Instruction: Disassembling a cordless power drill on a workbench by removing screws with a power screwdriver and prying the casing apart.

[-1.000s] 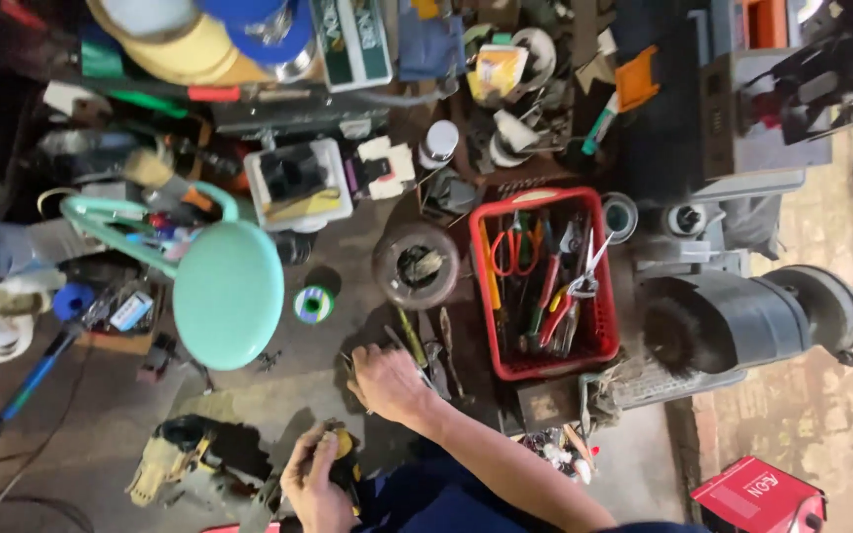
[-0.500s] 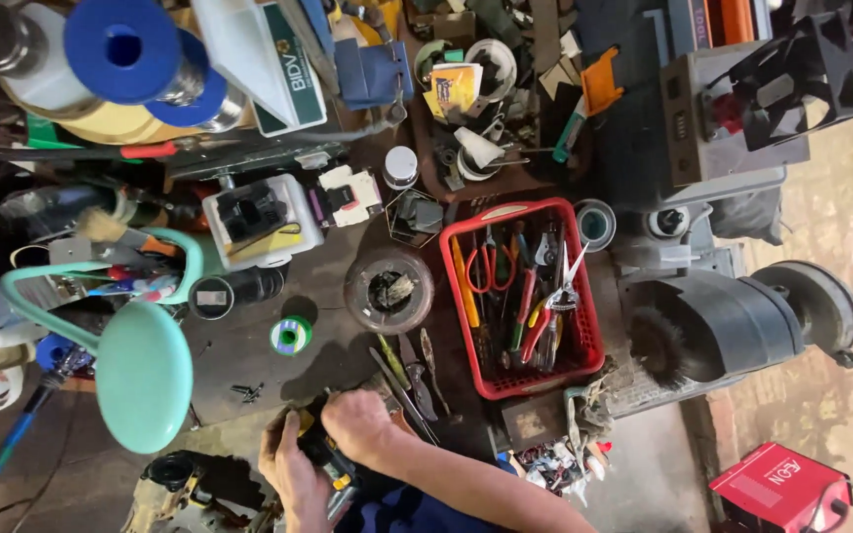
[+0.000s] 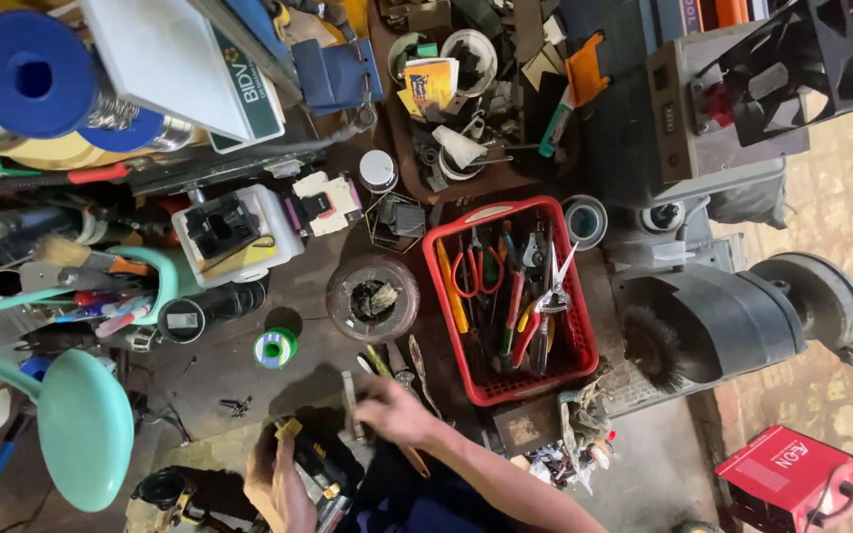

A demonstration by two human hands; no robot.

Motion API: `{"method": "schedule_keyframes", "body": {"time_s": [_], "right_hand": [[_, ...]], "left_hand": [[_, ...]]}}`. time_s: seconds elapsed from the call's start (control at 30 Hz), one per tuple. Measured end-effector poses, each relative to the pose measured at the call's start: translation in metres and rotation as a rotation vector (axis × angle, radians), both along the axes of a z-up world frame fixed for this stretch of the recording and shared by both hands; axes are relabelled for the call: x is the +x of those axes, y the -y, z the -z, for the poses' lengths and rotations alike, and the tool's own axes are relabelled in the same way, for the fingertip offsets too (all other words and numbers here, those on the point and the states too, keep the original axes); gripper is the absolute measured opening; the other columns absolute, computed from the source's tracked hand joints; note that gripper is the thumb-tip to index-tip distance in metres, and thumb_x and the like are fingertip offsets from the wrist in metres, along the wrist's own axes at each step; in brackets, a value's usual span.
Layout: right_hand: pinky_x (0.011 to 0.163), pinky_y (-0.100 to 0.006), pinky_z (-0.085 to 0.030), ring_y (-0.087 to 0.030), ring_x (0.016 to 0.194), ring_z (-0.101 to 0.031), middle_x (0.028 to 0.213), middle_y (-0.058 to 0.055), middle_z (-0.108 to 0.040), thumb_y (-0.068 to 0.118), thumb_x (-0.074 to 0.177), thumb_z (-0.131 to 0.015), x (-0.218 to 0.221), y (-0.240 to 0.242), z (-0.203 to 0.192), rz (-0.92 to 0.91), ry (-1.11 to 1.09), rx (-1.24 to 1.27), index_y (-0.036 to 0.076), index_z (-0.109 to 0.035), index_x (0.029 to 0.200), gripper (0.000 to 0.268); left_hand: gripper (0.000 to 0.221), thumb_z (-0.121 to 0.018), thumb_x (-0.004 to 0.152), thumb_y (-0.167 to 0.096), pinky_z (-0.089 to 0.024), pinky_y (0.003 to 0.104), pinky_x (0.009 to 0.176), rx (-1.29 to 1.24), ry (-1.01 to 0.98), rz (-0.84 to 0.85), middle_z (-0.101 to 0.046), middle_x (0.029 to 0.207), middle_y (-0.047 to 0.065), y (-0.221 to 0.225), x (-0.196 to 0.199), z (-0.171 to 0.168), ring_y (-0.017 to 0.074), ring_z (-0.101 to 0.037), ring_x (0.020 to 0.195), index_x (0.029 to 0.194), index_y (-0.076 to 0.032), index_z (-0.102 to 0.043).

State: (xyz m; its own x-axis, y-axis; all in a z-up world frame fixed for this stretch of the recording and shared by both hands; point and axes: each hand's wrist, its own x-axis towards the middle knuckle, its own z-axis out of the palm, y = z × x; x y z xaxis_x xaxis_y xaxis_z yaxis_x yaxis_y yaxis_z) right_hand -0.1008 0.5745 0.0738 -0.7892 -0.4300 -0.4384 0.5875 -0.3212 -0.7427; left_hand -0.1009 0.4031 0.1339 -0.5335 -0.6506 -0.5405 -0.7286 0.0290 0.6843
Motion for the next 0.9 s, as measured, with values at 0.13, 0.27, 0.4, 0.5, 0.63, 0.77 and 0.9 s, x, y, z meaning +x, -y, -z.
{"method": "schedule_keyframes", "body": {"time_s": [0.13,0.27,0.4,0.5,0.63,0.77,0.9], "right_hand": [[0.057,-0.029,-0.052,-0.016,0.066,-0.063,0.079,-0.006,-0.067,0.018,0.088,-0.058,-0.015,-0.050,-0.021,0.410,-0.132,-0.154,0.009,-0.062,0.083,0.011],[0.037,-0.029,-0.040,-0.011,0.041,-0.048,0.058,0.001,-0.058,0.032,0.096,-0.064,-0.061,-0.110,-0.074,0.586,0.146,0.055,0.015,-0.059,0.073,0.030],[0.035,-0.029,-0.033,-0.009,0.040,-0.040,0.054,0.006,-0.049,0.046,0.102,-0.055,-0.100,-0.174,-0.097,0.689,0.210,0.608,0.019,-0.055,0.069,0.043],[0.035,-0.028,-0.036,-0.011,0.040,-0.045,0.059,0.002,-0.056,0.031,0.101,-0.064,-0.132,-0.213,-0.094,0.869,0.310,0.647,0.013,-0.062,0.078,0.029],[0.033,-0.025,-0.030,-0.006,0.036,-0.038,0.053,0.005,-0.048,0.023,0.100,-0.065,-0.167,-0.241,-0.105,0.880,0.281,0.748,0.010,-0.072,0.101,0.014],[0.042,-0.032,-0.033,-0.008,0.046,-0.039,0.056,0.007,-0.045,0.042,0.086,-0.060,-0.190,-0.244,-0.129,0.718,0.452,1.010,0.029,-0.076,0.125,0.043],[0.073,-0.035,-0.048,-0.012,0.084,-0.064,0.091,0.003,-0.075,0.029,0.087,-0.070,-0.181,-0.265,-0.075,0.861,-0.060,1.175,0.016,-0.079,0.106,0.024]], "left_hand": [[0.040,-0.068,0.095,-0.020,-0.051,0.044,0.098,-0.183,0.120,0.111,-0.069,0.126,0.018,0.002,0.006,0.007,0.0312,-0.063,0.118,0.130,0.000,-0.069],[0.040,-0.069,0.095,-0.021,-0.054,0.041,0.091,-0.199,0.114,0.131,-0.065,0.128,0.015,0.012,0.019,0.028,0.0311,-0.065,0.111,0.131,-0.001,-0.069],[0.044,-0.072,0.096,-0.027,-0.056,0.042,0.086,-0.294,0.109,0.231,-0.060,0.128,0.015,0.027,0.034,0.056,0.0333,-0.065,0.107,0.130,0.001,-0.069],[0.046,-0.070,0.097,-0.028,-0.057,0.043,0.085,-0.325,0.079,0.303,-0.058,0.127,0.017,0.037,0.043,0.070,0.0346,-0.065,0.106,0.130,0.003,-0.068],[0.046,-0.068,0.098,-0.029,-0.056,0.045,0.086,-0.334,0.079,0.325,-0.057,0.128,0.017,0.034,0.041,0.067,0.0366,-0.066,0.107,0.128,0.006,-0.067],[0.048,-0.067,0.100,-0.034,-0.056,0.044,0.088,-0.376,0.164,0.340,-0.058,0.130,0.016,0.023,0.033,0.052,0.0348,-0.064,0.110,0.132,0.002,-0.066],[0.045,-0.065,0.100,-0.032,-0.054,0.044,0.089,-0.357,0.106,0.370,-0.058,0.130,0.016,0.023,0.035,0.051,0.0333,-0.061,0.115,0.133,-0.001,-0.067]]}}
